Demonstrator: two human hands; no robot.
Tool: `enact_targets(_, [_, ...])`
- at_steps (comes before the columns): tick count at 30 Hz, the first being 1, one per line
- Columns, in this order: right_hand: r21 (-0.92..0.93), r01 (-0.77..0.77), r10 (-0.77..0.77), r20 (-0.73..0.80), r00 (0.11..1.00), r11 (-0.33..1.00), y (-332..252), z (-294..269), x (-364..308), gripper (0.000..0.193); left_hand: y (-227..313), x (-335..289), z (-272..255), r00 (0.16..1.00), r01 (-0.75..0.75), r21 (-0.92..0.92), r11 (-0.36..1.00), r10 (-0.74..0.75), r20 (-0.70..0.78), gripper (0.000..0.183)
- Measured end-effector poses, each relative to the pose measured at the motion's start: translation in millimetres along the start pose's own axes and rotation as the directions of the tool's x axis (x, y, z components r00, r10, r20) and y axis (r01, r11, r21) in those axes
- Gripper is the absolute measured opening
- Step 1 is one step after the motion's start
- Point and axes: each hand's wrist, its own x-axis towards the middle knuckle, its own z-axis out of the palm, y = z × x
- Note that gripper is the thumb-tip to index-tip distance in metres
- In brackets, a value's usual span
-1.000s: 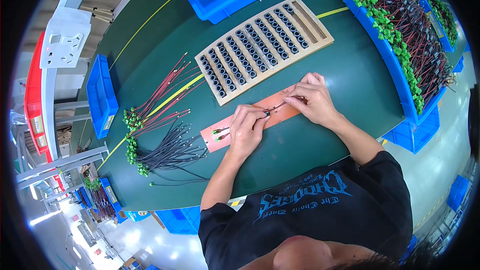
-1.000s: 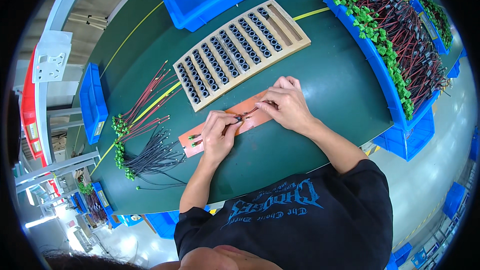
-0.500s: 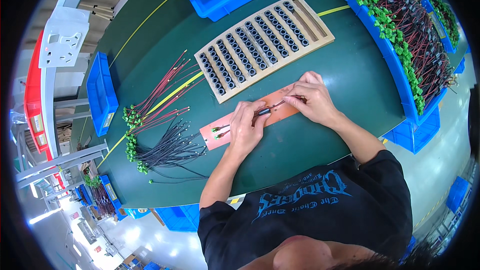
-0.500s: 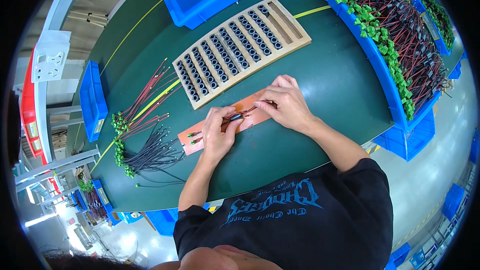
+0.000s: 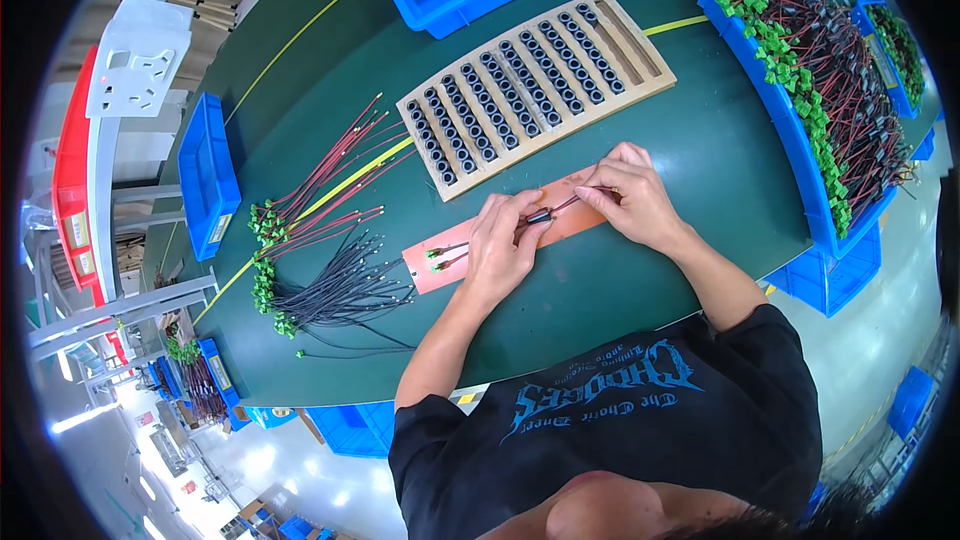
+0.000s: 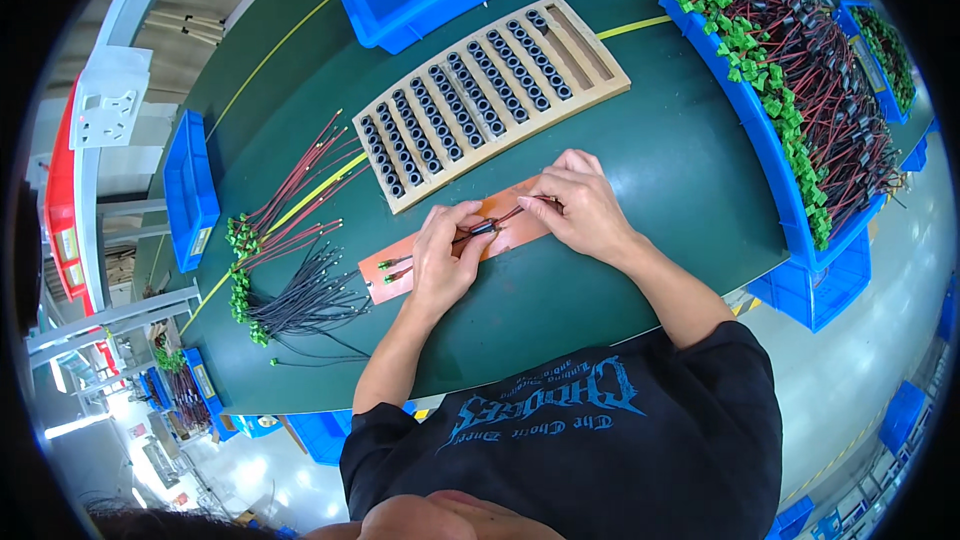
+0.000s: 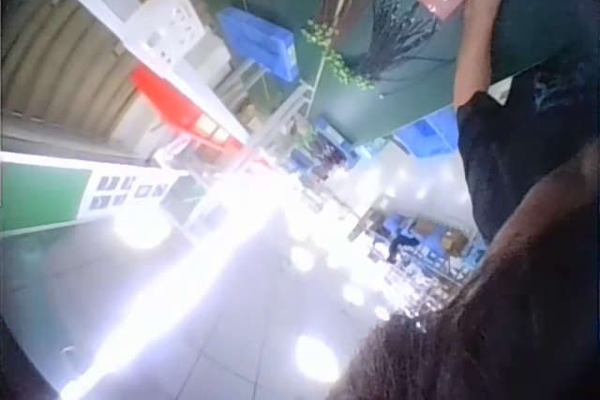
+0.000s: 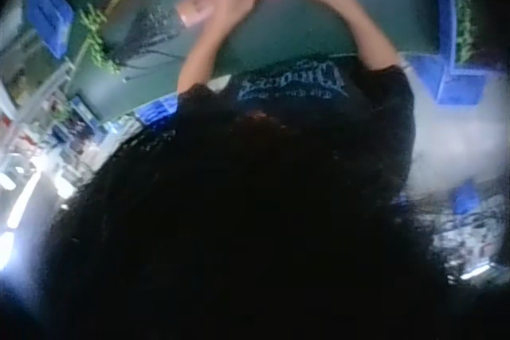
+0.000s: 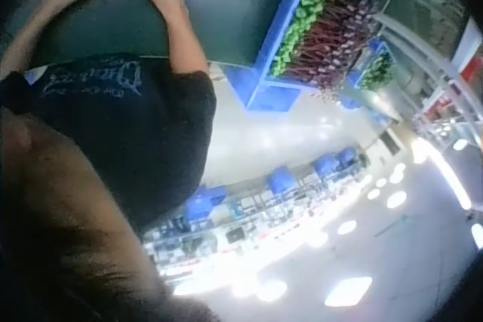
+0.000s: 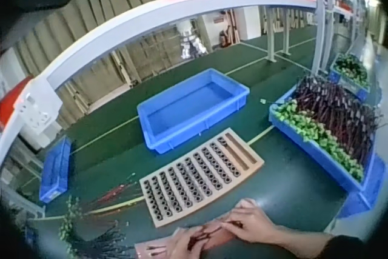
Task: The person assembles wire harnesses by picking up individual wires and inserting their ends into green plastic connectors. They use a small tool to secure the wires within the connectors and place the finished units into a blue bin. The process is repeated for multiple wires throughout the clip.
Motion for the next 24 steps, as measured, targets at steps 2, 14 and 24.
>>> enact_targets(2, [-0.005,0.006,-0.006,-0.002,1.0,1.0,0.6,0.0,-0.7,0.016,4.2,1.4,-4.4,1.0,-0.016,0.037,0.999,0.016,0.014,0.038])
enact_targets(14, [0.051,0.029,-0.027,-0.042,0.999,0.998,4.4,-1.1,0.8,0.018,20.4,87.4,-17.5,0.823,0.024,0.064,0.998,-0.056,0.565,0.024])
enact_targets(24, [0.103,0.019,-0.018,-0.005,1.0,0.995,11.2,-0.1,-3.4,0.016,23.7,111.3,1.3,0.601,0.291,0.132,0.948,-0.288,0.746,0.011])
